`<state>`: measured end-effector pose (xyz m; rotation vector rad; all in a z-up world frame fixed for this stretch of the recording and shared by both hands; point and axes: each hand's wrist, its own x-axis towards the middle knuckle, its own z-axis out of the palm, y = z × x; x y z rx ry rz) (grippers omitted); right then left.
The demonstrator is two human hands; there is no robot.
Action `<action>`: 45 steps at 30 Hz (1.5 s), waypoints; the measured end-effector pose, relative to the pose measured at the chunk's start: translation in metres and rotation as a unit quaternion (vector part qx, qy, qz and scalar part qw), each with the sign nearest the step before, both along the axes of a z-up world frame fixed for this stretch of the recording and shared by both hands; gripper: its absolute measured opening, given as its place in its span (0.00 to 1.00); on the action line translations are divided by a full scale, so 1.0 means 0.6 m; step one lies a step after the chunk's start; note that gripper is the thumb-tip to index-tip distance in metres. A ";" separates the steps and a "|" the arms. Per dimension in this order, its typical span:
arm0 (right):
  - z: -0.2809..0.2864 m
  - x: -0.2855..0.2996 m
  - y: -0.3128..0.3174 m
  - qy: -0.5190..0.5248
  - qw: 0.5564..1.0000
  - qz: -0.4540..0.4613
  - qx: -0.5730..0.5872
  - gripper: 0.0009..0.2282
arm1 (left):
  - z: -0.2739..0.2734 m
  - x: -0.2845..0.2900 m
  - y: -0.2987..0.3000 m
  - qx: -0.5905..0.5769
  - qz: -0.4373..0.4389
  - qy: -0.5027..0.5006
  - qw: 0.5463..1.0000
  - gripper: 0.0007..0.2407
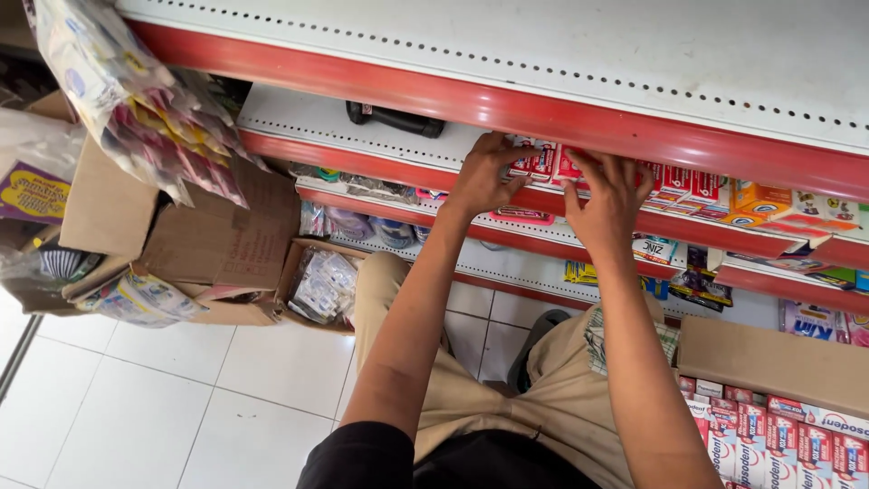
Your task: The recorder is scanning toothpaste boxes and placing them onto a grocery store shelf from a cardboard box.
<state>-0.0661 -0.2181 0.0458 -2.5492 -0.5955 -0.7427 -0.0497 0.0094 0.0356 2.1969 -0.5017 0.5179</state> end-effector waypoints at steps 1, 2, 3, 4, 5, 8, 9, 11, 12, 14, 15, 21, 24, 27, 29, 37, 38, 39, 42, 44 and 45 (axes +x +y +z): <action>-0.001 -0.001 0.001 -0.002 1.000 -0.003 0.002 0.19 | -0.001 0.000 0.001 0.002 -0.003 -0.002 1.000 0.21; -0.002 -0.001 0.001 -0.004 1.000 -0.002 0.003 0.19 | -0.003 0.000 0.001 0.001 0.000 -0.002 1.000 0.21; -0.004 -0.002 0.001 -0.006 1.000 0.000 0.004 0.19 | -0.005 0.001 0.001 -0.001 0.003 -0.002 1.000 0.21; -0.003 -0.002 0.001 -0.008 1.000 -0.003 0.005 0.19 | -0.001 0.001 0.000 0.000 0.000 -0.004 1.000 0.21; -0.003 -0.001 0.001 -0.004 1.000 -0.004 0.007 0.19 | 0.002 0.001 0.000 0.001 0.000 0.001 1.000 0.20; -0.003 -0.003 0.003 0.002 1.000 -0.005 0.009 0.19 | 0.002 0.000 0.000 -0.002 0.003 0.003 1.000 0.19; -0.003 -0.004 0.004 0.003 1.000 -0.005 0.008 0.19 | 0.000 -0.002 0.000 -0.007 0.005 -0.001 1.000 0.19; -0.003 -0.005 0.003 0.005 1.000 -0.003 0.009 0.19 | -0.005 0.001 0.001 -0.007 0.006 -0.003 1.000 0.18; -0.002 -0.003 0.002 0.006 1.000 -0.002 0.010 0.20 | -0.006 0.005 0.001 -0.009 0.006 -0.006 1.000 0.18; -0.003 -0.003 0.003 0.005 1.000 -0.003 0.010 0.20 | -0.009 0.006 0.002 -0.005 0.005 -0.006 1.000 0.18; -0.006 -0.005 0.003 0.006 1.000 -0.004 0.009 0.19 | -0.012 0.005 0.002 -0.002 0.005 -0.006 1.000 0.18; -0.015 -0.002 -0.001 0.008 1.000 -0.004 0.014 0.20 | -0.012 0.005 0.001 -0.005 0.001 0.031 1.000 0.19; -0.012 -0.002 0.002 0.006 1.000 -0.004 0.015 0.20 | -0.008 0.004 0.002 -0.012 0.002 0.031 0.999 0.19; -0.013 -0.001 0.002 0.007 1.000 -0.004 0.020 0.21 | -0.009 0.008 0.002 -0.011 0.002 0.039 0.999 0.19; -0.011 -0.003 0.001 0.007 1.000 -0.004 0.017 0.21 | -0.008 0.005 0.003 -0.012 -0.001 0.038 0.999 0.18; -0.015 -0.002 0.001 0.011 1.000 -0.003 0.020 0.20 | -0.014 0.006 0.007 -0.015 -0.013 0.020 1.000 0.17; -0.014 0.000 0.002 0.010 1.000 -0.006 0.017 0.20 | -0.012 0.009 0.007 -0.006 -0.012 0.023 1.000 0.17; -0.013 0.002 0.002 0.009 1.000 -0.009 0.014 0.20 | -0.010 0.012 0.007 0.003 -0.010 0.025 1.000 0.17; -0.012 -0.001 0.003 0.005 1.000 -0.009 0.017 0.20 | -0.018 0.012 0.009 -0.006 -0.020 0.033 0.999 0.18; -0.014 0.000 0.001 0.005 1.000 -0.011 0.014 0.20 | -0.020 0.013 0.009 -0.007 -0.023 0.027 0.999 0.17; -0.014 0.002 0.001 0.006 1.000 -0.011 0.011 0.20 | -0.020 0.014 0.009 -0.009 -0.026 0.021 0.999 0.17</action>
